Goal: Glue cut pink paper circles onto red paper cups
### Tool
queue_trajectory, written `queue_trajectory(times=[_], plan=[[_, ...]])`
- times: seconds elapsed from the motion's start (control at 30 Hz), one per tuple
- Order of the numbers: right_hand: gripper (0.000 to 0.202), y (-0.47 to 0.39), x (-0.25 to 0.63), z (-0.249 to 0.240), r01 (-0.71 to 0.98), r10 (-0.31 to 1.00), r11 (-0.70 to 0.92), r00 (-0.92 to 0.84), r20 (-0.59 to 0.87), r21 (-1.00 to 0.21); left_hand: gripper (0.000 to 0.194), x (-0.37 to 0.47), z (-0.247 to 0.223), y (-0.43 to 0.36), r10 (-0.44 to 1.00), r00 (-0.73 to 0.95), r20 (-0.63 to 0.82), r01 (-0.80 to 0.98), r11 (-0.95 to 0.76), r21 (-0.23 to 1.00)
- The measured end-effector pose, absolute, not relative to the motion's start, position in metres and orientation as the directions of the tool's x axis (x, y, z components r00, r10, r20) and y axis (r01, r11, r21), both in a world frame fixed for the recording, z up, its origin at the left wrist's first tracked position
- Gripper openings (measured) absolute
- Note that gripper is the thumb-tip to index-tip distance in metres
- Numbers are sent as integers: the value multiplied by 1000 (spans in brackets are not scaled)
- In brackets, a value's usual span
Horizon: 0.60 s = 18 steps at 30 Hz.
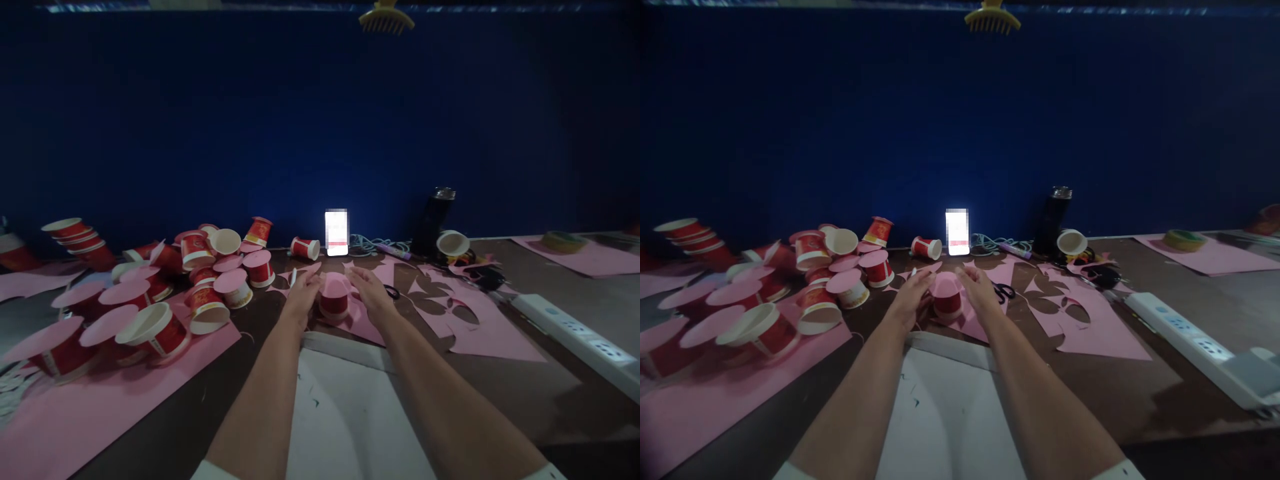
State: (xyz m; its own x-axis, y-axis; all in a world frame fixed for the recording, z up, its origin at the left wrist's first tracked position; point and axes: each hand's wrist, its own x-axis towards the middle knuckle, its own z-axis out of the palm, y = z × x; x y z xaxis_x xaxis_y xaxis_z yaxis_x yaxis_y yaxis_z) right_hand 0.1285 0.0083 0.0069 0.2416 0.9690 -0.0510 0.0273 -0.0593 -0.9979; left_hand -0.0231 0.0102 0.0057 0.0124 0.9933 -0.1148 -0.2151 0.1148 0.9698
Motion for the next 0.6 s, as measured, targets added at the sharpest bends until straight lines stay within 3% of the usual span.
queue_trajectory(times=[0.13,0.37,0.6], plan=[[49,7,129,9,7,976,-112,191,-109,-994,62,-24,10,7,976,39,-213,-209,216,954],[56,3,132,11,23,989,-135,70,-133,-991,76,-24,-1,11,981,126,-147,-241,174,955],[56,2,136,12,39,988,-140,-53,-142,-989,71,-23,-4,12,977,177,-119,-278,165,946]])
